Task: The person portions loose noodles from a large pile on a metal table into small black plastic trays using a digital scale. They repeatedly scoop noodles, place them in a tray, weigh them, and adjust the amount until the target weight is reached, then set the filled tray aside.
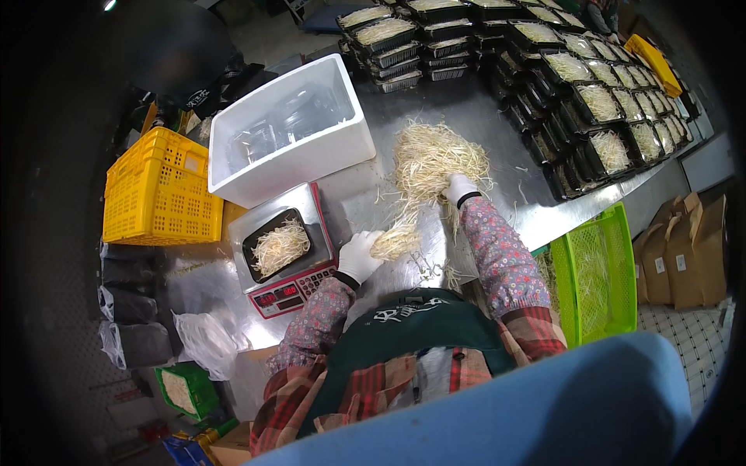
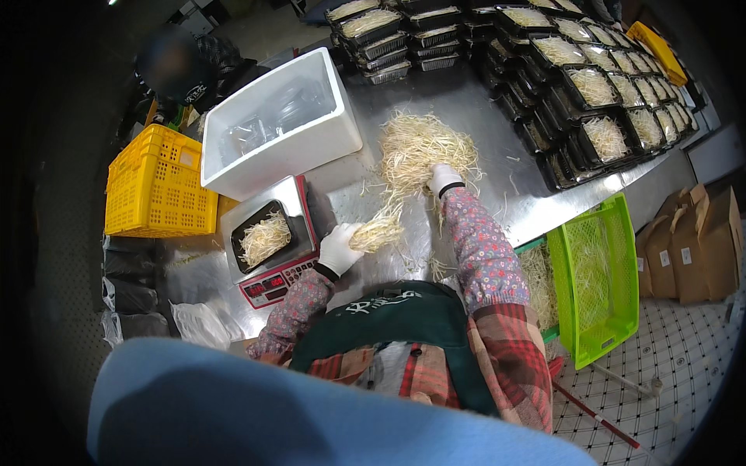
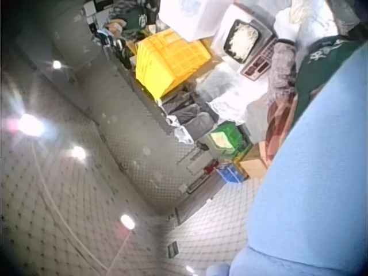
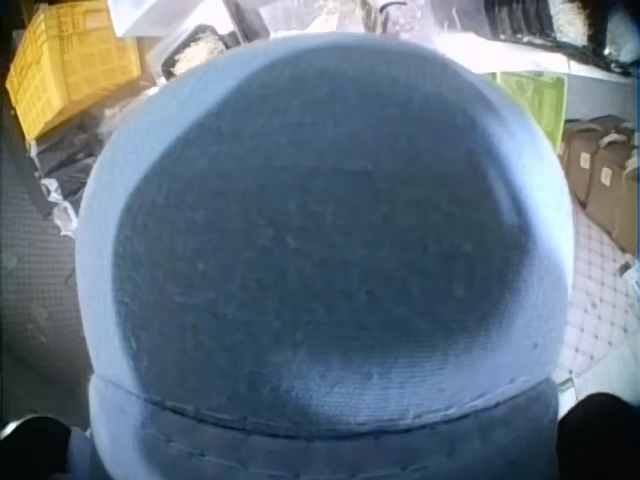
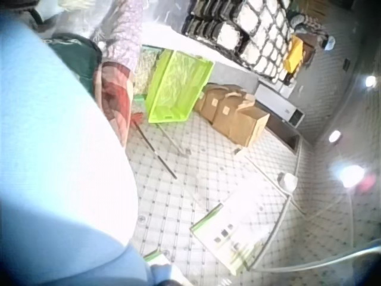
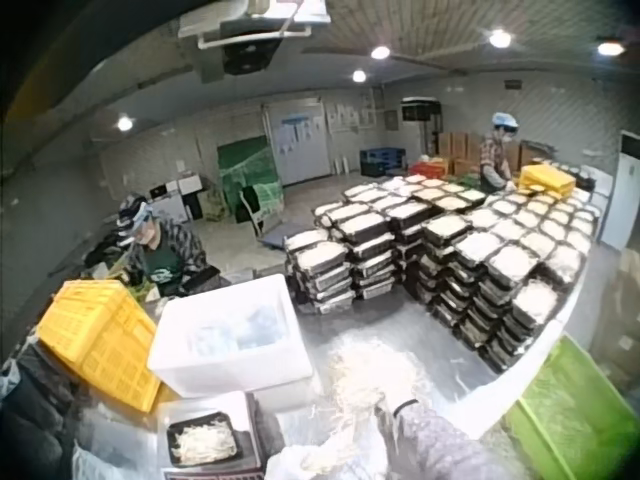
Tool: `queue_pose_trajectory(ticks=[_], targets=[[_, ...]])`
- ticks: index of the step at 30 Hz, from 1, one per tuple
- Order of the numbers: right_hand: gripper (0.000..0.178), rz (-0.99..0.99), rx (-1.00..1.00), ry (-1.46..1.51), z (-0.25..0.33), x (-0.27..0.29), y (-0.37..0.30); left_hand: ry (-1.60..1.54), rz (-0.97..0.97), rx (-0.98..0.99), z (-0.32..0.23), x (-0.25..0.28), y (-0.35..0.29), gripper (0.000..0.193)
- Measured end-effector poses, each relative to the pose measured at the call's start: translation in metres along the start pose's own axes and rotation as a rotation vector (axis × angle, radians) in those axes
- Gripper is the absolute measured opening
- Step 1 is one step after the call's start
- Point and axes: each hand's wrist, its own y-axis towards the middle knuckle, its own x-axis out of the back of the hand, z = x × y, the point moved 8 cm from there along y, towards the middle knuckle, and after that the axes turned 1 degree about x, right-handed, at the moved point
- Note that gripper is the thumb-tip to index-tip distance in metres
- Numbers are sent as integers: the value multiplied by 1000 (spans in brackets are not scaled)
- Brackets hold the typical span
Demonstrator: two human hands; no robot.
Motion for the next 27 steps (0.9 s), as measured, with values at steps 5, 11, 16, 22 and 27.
queue_pose_trajectory(ticks=[5,11,16,22,27], targets=[[65,71,-98,800,-6,16,-28,139,81,-290,-21,4,-1,41],[71,385,-17,408,48,-6,-102,485,34,-472,-55,-9,24,77],[53,179,-63,844,-23,-43,-90,-184,-103,175,38,-37,-16,92],[73,12,46,501,47,-81,-108,-1297,-62,924,52,-123,-26,89],[58,352,-103,1194,66,-83,-107,-1701,-204,742,16,-109,18,43]])
